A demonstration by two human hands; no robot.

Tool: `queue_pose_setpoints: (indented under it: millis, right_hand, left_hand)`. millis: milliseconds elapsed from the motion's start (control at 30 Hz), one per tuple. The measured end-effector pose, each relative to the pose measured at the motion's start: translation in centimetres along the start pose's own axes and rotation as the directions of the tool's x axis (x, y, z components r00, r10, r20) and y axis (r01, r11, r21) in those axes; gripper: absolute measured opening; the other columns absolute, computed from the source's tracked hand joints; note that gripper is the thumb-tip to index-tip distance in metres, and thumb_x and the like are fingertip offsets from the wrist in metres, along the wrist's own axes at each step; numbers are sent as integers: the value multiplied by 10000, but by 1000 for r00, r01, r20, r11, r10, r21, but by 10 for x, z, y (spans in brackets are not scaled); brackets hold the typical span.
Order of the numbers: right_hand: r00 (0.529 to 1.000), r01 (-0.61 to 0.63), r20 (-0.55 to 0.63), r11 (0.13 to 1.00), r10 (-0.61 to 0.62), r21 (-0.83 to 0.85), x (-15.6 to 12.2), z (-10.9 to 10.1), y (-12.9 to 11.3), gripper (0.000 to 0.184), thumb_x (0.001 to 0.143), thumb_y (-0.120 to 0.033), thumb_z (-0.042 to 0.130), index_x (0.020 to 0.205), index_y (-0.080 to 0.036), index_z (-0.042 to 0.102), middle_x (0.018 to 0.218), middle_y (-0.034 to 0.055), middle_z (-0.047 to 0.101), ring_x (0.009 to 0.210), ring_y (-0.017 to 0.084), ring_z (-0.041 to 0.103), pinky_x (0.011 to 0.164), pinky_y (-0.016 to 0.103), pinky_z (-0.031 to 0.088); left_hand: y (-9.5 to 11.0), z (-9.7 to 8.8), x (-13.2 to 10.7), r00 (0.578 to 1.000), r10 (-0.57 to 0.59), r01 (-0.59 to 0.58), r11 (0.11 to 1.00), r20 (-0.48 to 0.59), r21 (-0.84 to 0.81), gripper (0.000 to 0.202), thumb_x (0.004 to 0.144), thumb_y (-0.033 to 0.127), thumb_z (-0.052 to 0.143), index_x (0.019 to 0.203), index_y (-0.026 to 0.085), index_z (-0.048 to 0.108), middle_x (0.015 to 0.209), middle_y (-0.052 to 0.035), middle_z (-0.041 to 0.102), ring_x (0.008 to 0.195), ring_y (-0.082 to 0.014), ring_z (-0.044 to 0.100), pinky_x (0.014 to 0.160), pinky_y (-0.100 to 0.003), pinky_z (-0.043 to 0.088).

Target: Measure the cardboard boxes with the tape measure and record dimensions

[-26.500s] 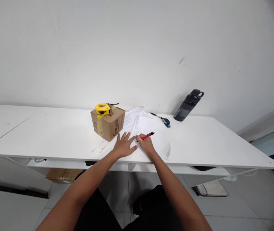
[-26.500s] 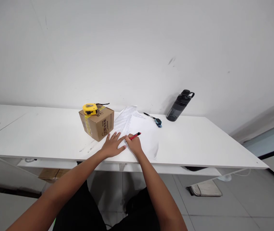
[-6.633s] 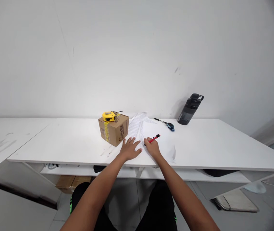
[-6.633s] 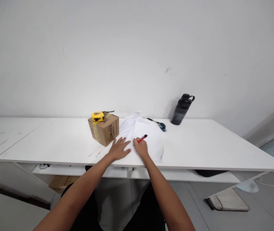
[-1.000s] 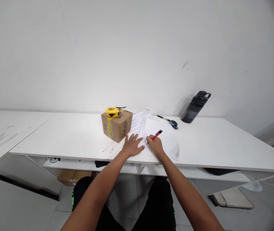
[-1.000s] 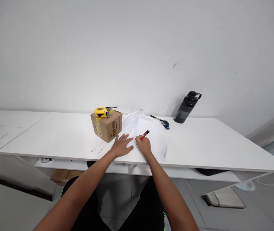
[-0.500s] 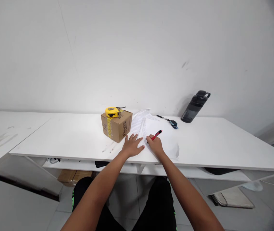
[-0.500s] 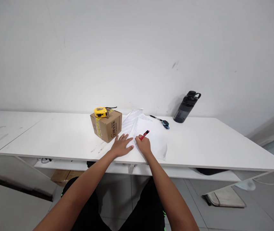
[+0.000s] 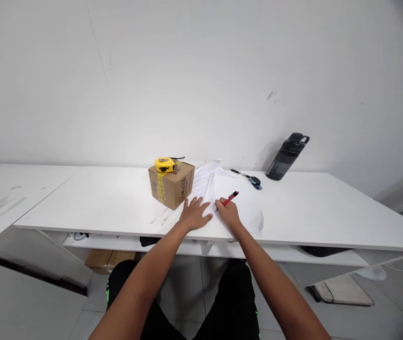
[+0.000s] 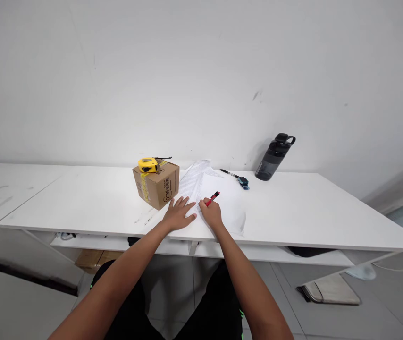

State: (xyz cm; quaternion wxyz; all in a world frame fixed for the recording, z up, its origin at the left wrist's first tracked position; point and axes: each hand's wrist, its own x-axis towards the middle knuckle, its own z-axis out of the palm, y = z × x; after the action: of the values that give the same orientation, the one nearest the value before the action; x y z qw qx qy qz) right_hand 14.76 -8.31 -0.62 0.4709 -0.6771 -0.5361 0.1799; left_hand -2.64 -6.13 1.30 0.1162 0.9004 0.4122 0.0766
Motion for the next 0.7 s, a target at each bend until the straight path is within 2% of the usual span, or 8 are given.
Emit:
queue_pose_setpoints:
  millis: [700]
  right_hand:
    - [1000,-19,8,1000,19,18,-2,-1,-3,322,781,-423,443,535,-238,345,477,-55,381,540,139,380,569,269,302]
  left_hand:
    - [2,-2,-1,1000,-8,8,1000,18,-7,645,911,649,253,1477,345,307,1614,-10,181,1490,-265,93,1186,-539,24]
